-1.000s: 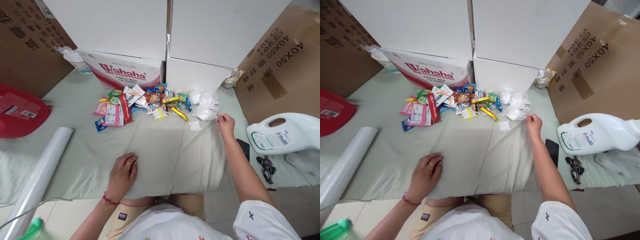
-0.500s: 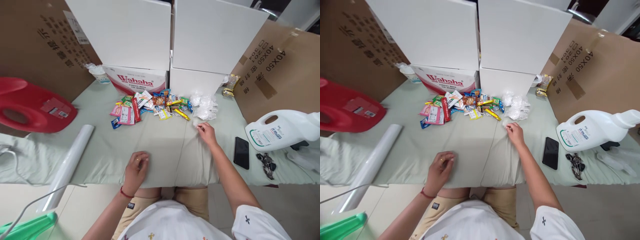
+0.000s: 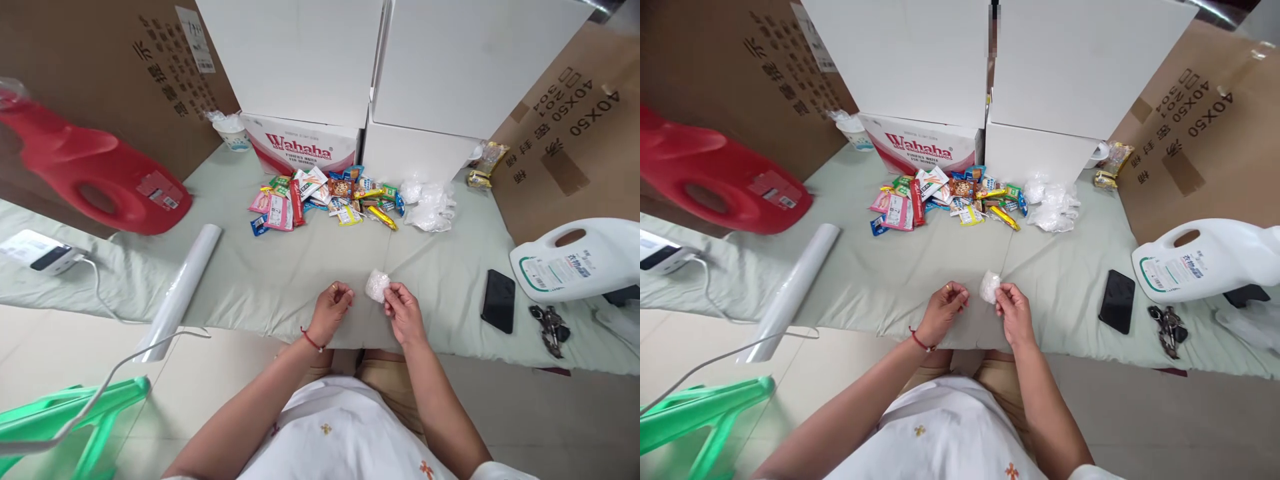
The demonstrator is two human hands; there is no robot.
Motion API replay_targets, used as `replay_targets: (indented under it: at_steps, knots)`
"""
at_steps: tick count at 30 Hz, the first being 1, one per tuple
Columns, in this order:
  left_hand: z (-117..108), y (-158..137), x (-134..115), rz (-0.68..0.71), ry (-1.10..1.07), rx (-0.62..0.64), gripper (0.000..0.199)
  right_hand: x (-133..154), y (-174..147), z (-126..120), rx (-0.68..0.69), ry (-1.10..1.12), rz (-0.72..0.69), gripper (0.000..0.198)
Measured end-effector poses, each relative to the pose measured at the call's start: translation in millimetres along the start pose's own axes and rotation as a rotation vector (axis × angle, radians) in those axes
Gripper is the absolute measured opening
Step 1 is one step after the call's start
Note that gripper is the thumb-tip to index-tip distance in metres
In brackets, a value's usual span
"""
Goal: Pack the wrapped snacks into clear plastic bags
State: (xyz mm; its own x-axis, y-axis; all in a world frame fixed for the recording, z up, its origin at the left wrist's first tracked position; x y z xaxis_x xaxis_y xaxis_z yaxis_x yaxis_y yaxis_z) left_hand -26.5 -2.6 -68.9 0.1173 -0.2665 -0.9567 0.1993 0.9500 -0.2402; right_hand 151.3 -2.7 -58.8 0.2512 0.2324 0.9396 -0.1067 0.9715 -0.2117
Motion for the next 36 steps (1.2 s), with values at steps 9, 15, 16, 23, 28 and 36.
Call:
replay_targets:
  at_steps: [9, 15, 16, 23, 28, 36]
  knots:
    - [8.9, 0.8, -11.6, 0.114, 0.076, 0.027, 0.035, -4.7, -3.8, 19.3, 0.143, -0.136, 0.003, 0.033]
    - [-7.2, 2.9, 0.1, 0.027, -0.119, -0.032, 0.039, -3.4, -2.8, -1.1, 0.034, 0.035, 0.017, 0.038]
    - [-9.6, 3.0, 0.6, 0.033, -0.154, -0.053, 0.04, -3.1, -3.3, -5.3, 0.027, 0.048, 0.027, 0.038]
    - [-3.0, -0.2, -13.2, 0.15, -0.138, 0.021, 0.039, 2.8, -0.9, -8.1, 0.046, 0.143, 0.085, 0.052]
    - [-1.1, -3.2, -12.4, 0.107, -0.289, 0.075, 0.036, 9.2, 10.0, -0.8, 0.118, 0.112, 0.17, 0.042]
    - [-18.3, -8.0, -14.6, 0.169, -0.131, -0.047, 0.027, 9.3, 8.6, -1.9, 0.122, -0.066, 0.056, 0.034]
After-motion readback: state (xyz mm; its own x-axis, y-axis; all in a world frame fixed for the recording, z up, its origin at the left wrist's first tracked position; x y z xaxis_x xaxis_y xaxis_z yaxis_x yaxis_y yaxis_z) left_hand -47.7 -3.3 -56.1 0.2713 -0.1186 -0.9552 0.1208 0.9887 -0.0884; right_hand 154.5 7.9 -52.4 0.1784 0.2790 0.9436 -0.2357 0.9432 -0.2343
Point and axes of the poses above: each hand's wrist, its own y-axis towards the middle knuckle, its own z-axis out of the palm, x = y × z, the point moved 4 cm from there along y, towards the middle knuckle, and after that the axes turned 12 degrees about x, right-handed, at the moved point
